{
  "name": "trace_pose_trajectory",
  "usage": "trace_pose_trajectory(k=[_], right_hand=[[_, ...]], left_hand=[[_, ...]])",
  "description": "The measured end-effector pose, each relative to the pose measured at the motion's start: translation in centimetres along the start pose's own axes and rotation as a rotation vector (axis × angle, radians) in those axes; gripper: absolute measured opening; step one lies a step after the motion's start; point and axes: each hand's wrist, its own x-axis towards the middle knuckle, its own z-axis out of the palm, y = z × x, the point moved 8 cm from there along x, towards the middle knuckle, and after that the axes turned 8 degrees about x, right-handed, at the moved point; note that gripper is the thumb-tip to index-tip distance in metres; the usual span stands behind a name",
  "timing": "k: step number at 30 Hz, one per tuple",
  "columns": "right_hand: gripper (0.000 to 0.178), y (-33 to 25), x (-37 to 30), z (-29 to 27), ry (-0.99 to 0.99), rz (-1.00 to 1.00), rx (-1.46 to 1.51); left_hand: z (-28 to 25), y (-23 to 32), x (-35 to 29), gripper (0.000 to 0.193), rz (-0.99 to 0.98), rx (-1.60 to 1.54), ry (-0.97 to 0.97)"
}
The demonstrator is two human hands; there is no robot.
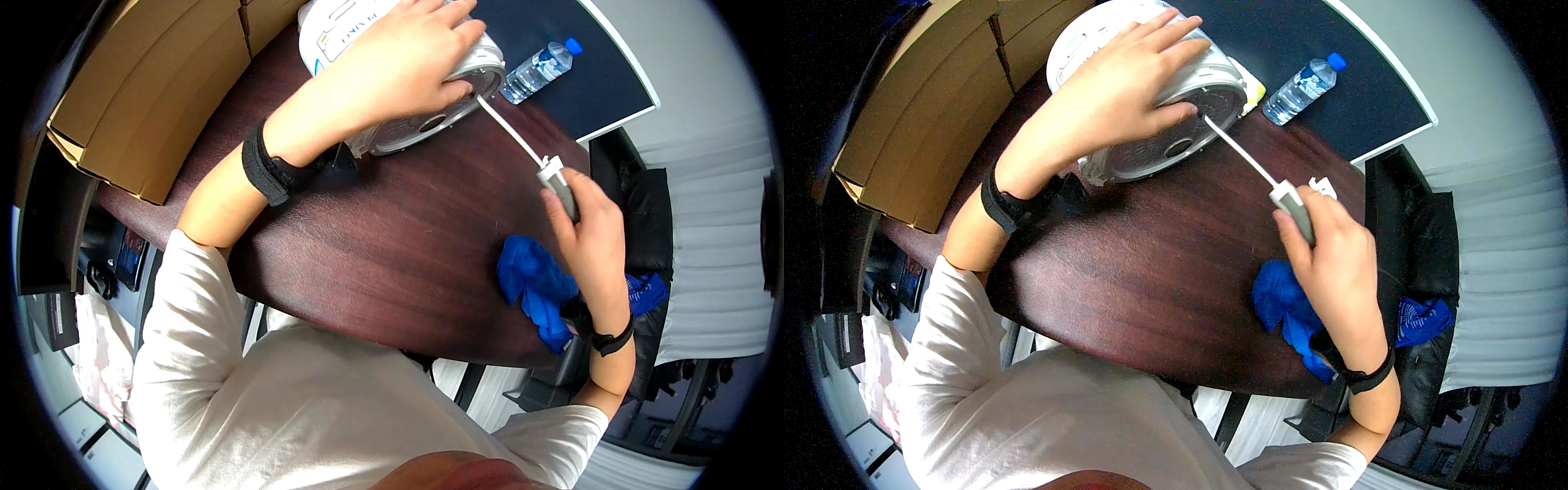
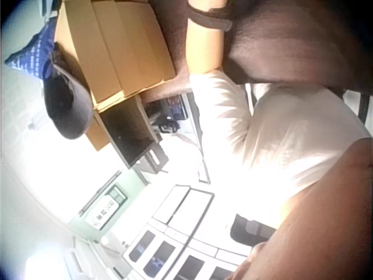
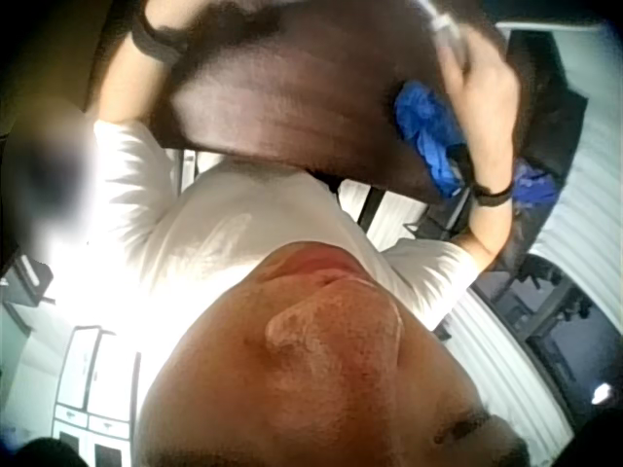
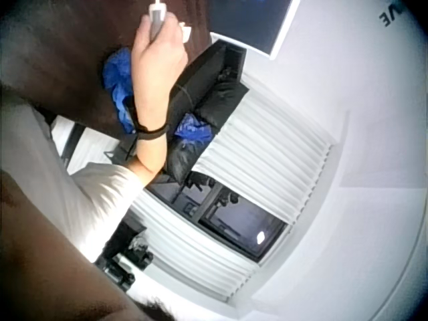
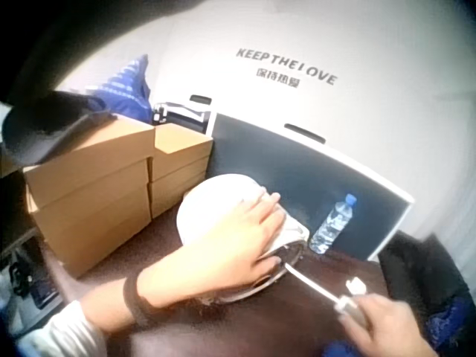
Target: The person uses a screwdriver to remove screws from the bottom of a white appliance, likely a rice cooker. They systematically unscrew multiple fasteners around the base while holding the appliance steady with their other hand.
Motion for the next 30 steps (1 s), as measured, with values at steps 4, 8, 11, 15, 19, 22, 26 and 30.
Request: trace_pose_trajectory(k=[4, 8, 11, 15, 19, 22, 26, 30], right_hand=[[0.022, 0.3, -0.2, 0.0, 0.029, 0.059, 0.092], [0.02, 1.1, -0.3, -1.4, 0.129, 0.097, 0.124], [0.02, 1.2, -0.6, -0.7, 0.077, 0.144, 0.151], [0.02, 1.1, -0.5, -0.2, 0.106, 0.066, 0.162], [0.02, 1.2, -0.3, -0.1, 0.101, 0.094, 0.187], [0.02, 1.2, -0.3, 0.1, 0.106, 0.079, 0.208], [0.02, 1.1, -0.3, 0.3, 0.097, 0.086, 0.205], [0.019, 1.0, -0.3, 0.1, 0.132, 0.022, 0.165]], left_hand=[[0.0, 0.5, 0.3, 0.057, -0.01, 0.06, -0.127], [0.1, 0.5, 0.4, 0.058, -0.004, 0.076, -0.145], [0.2, 0.6, 0.5, 0.058, 0.002, 0.082, -0.124], [0.3, 0.6, 0.6, 0.059, 0.0, 0.048, -0.139], [0.2, 0.7, 0.5, 0.059, -0.004, 0.1, -0.147], [0.0, 0.8, 0.6, 0.059, -0.006, 0.086, -0.159], [0.4, 0.8, 0.2, 0.058, 0.02, 0.122, -0.088], [0.4, 0.8, 0.6, 0.057, 0.008, 0.074, -0.148]])
